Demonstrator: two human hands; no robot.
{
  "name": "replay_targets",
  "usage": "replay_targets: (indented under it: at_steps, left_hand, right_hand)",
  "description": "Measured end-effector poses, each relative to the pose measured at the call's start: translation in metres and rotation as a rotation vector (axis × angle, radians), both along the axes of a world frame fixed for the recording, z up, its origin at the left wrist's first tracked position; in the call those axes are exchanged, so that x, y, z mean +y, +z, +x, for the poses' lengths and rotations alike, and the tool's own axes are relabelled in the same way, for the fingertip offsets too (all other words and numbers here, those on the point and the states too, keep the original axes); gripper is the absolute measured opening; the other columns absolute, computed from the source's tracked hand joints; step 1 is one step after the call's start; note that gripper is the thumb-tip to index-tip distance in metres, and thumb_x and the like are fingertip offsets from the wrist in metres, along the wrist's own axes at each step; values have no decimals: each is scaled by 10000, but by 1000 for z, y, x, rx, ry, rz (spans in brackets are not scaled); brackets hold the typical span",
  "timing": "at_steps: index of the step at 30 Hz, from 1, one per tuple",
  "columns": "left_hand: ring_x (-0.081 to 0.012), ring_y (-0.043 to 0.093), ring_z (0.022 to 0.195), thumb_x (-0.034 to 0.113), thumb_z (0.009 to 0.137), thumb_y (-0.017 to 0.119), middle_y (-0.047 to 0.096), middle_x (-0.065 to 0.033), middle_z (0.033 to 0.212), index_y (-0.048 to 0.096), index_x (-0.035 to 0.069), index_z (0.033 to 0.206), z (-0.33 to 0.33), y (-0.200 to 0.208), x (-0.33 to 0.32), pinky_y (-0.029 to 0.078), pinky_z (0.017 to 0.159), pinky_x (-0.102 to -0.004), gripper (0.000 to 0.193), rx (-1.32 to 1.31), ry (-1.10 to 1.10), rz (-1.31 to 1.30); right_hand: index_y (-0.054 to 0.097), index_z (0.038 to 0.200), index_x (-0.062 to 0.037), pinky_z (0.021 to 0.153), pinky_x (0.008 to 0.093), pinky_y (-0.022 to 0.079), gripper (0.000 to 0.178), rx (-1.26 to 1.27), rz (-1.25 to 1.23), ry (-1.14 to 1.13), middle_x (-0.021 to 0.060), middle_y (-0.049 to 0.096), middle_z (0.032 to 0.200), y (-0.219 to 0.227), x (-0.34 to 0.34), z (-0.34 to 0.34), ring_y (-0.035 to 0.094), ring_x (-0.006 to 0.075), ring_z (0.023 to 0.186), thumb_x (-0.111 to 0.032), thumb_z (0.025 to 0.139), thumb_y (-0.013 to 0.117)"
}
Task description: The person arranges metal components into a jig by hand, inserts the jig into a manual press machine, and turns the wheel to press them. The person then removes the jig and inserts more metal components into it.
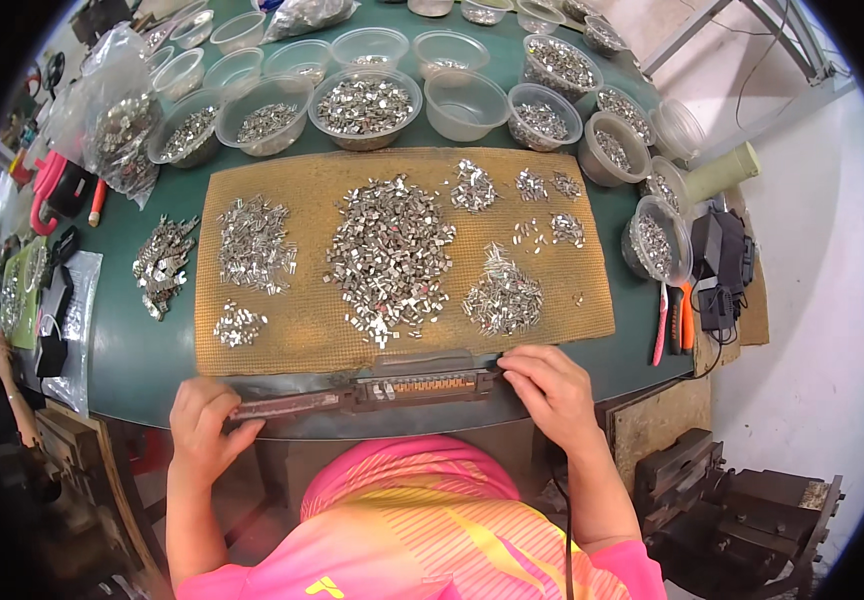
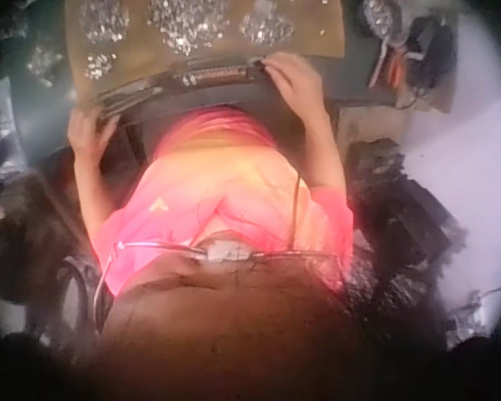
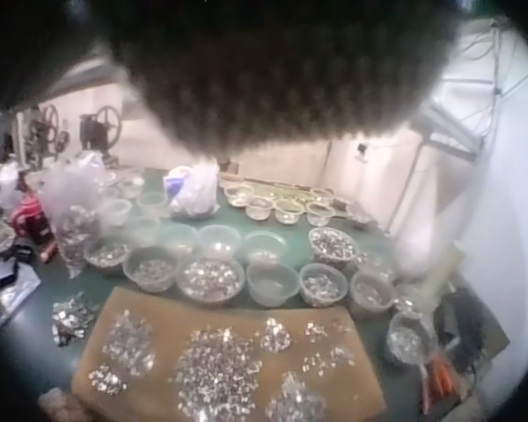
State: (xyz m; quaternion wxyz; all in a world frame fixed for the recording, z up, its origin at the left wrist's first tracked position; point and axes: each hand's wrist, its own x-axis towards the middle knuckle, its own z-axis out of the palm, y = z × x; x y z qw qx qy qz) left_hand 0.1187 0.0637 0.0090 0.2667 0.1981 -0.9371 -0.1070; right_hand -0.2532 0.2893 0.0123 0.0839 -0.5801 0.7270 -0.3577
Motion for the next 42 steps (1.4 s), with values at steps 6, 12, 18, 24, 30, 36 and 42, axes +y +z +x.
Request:
replay_targets:
  at_steps: [6,12,18,24,30,36,42]
  left_hand:
    - [-261,631,770,329,637,938,650,-11,856,623,137,858,-28,41,28,528,702,-372,430,146,-220,223]
    - [-245,639,878,260,759,837,633,-41,973,729,58,1075,-131,21,53,537,731,-376,391,331,-533,107]
    - [-296,609,1011,201,750,849,614,-76,1052,709,47,1162,-183,-2,69,521,841,-414,461,71,-431,100]
    - [-305,607,925,228,735,861,627,-85,995,718,52,1168,-161,5,54,523,817,-409,489,46,-308,111]
    - [-272,591,811,262,746,859,626,-69,929,730,41,1129,-123,-1,43,511,680,-382,461,-25,-102,121]
    - [-274,613,826,228,737,869,648,-80,969,712,43,1095,-111,-5,51,523,675,-379,433,33,-152,154]
    - [-281,635,851,201,745,864,652,-93,962,679,42,1056,-110,-10,53,534,711,-380,395,72,-220,135]
  right_hand:
    - [767,1084,-72,760,367,542,258,36,73,-51,78,717,981,3,13,-4,685,273,883,-58,827,779]
    - [743,1126,-91,802,384,500,292,217,182,16,56,690,1001,10,6,-1,654,270,912,-104,836,776]
    - [735,1134,-89,836,392,477,297,246,141,15,51,676,1008,6,8,0,639,271,918,-99,839,765]
    - [722,1089,-72,783,416,513,256,180,87,112,74,692,945,15,12,-12,660,284,860,-96,840,775]
    - [685,1008,-70,680,389,533,169,-126,106,164,97,690,850,17,1,0,677,298,782,-143,882,771]
    - [617,1253,-103,670,395,533,410,-412,394,230,92,695,858,25,10,-3,679,313,760,-164,881,779]
    - [468,1480,-160,684,421,531,610,-243,459,288,101,697,883,16,15,1,690,337,778,-222,930,725]
